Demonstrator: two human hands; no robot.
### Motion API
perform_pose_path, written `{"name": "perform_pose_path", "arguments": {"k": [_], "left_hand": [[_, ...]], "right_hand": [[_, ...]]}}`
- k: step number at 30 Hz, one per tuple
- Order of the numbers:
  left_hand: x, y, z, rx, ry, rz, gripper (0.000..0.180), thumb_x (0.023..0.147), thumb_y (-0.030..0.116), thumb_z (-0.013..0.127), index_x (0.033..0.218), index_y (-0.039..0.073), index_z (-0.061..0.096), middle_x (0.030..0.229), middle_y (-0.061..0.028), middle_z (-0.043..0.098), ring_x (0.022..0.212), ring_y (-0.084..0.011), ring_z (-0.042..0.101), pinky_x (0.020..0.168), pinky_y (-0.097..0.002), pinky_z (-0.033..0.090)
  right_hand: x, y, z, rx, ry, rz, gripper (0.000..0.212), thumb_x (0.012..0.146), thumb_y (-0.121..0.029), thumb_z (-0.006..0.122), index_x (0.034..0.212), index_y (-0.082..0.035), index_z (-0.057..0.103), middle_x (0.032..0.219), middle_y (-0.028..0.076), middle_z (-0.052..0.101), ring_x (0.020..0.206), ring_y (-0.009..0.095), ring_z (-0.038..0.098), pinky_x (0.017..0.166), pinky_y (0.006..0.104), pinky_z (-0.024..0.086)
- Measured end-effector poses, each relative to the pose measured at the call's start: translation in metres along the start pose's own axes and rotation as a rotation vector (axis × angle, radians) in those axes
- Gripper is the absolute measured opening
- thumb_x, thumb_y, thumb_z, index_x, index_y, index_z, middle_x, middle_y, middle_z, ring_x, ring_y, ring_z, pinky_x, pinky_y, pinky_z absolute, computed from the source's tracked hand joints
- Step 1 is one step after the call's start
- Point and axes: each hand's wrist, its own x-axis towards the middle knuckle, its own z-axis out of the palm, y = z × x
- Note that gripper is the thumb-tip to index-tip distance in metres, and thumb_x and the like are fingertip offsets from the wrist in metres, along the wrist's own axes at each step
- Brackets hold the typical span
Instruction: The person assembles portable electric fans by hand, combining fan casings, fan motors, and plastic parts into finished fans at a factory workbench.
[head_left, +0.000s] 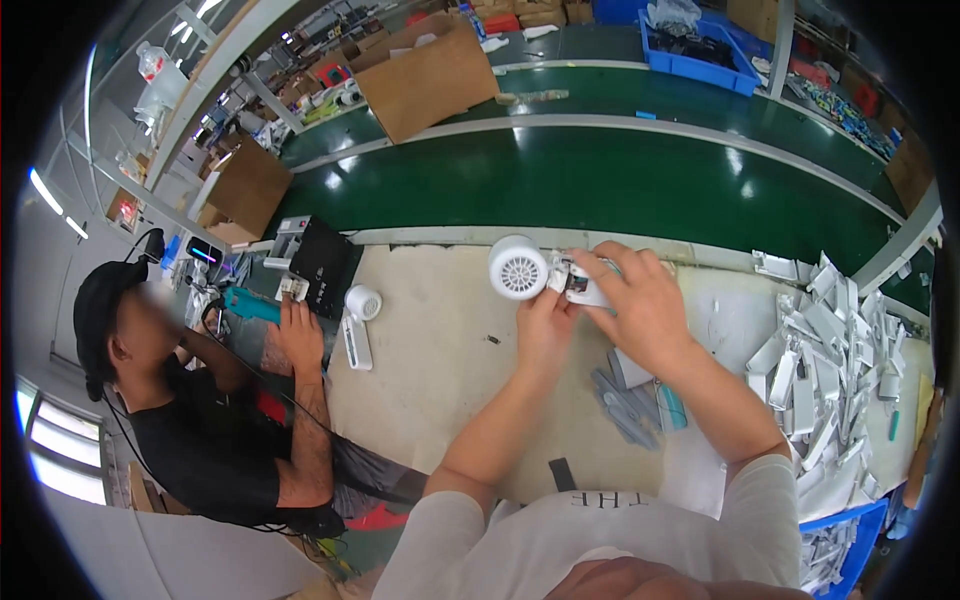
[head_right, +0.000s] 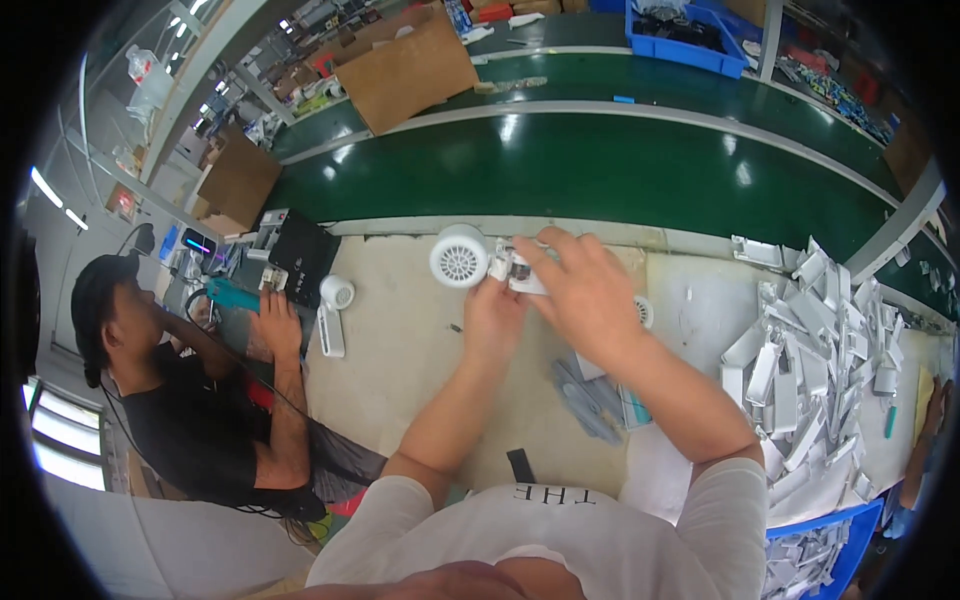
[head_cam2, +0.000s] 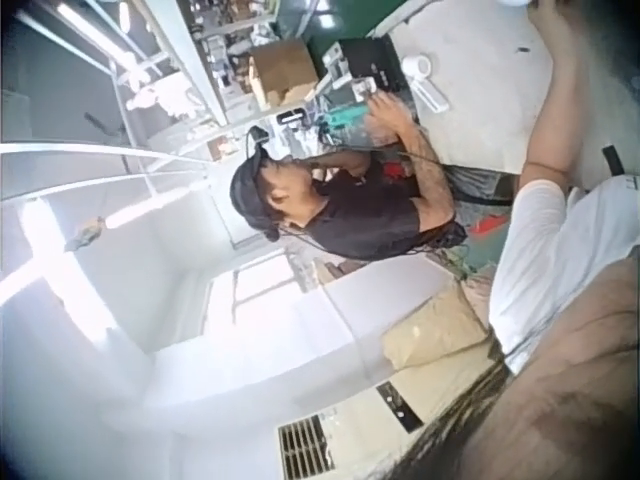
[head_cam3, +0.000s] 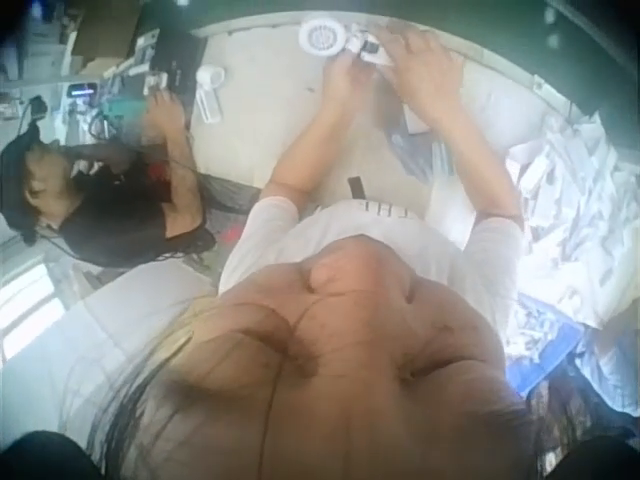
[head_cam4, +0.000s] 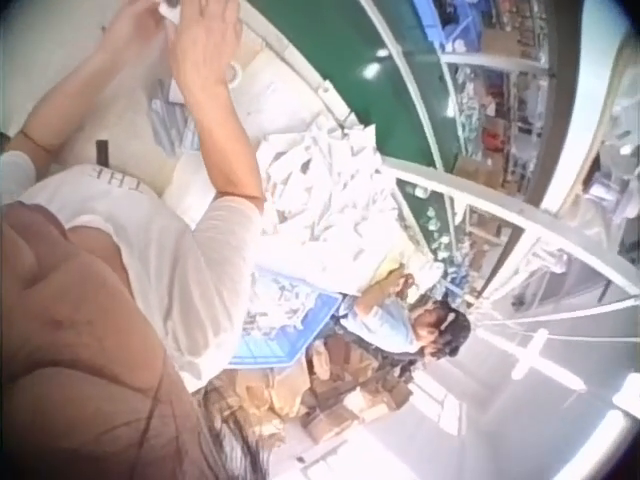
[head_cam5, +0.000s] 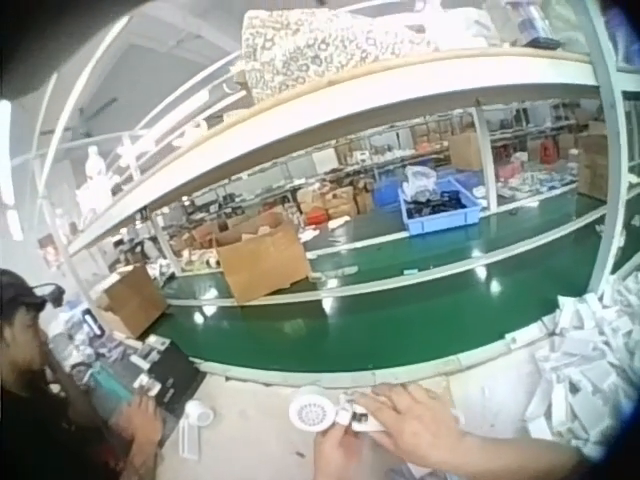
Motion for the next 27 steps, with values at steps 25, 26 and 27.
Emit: {"name": "perform_pose_path", "arguments": {"k": [25,26,27], "left_hand": [[-0.031,0.029,0.057,-0.098,-0.205,0.285,0.035,0.083,0.013,0.054,0.115,0.002,0.046,0.110,-0.0141,0.056,0.105,-0.0229,0.052,0.089,-0.0378,0.042],[-0.030,0.028,0.059,-0.058,-0.192,0.255,0.034,0.083,0.013,0.054,0.114,0.002,0.047,0.110,-0.0138,0.056,0.105,-0.0222,0.052,0.088,-0.0371,0.042],[-0.024,0.029,0.058,-0.018,-0.197,0.223,0.033,0.083,0.013,0.055,0.113,0.002,0.048,0.110,-0.0134,0.056,0.106,-0.0215,0.052,0.088,-0.0364,0.043]], "right_hand": [[-0.021,0.019,-0.010,0.523,0.093,0.063,0.045,0.078,-0.039,0.058,0.082,0.005,0.056,0.070,0.009,0.052,0.065,0.014,0.048,0.057,0.0279,0.039],[-0.021,0.019,0.000,0.643,0.222,0.148,0.045,0.078,-0.040,0.058,0.077,0.005,0.054,0.068,0.007,0.050,0.064,0.013,0.047,0.057,0.0272,0.038],[-0.016,0.019,0.012,0.756,0.365,0.232,0.046,0.078,-0.042,0.057,0.072,0.004,0.051,0.066,0.006,0.048,0.064,0.012,0.045,0.057,0.0265,0.037]]}}
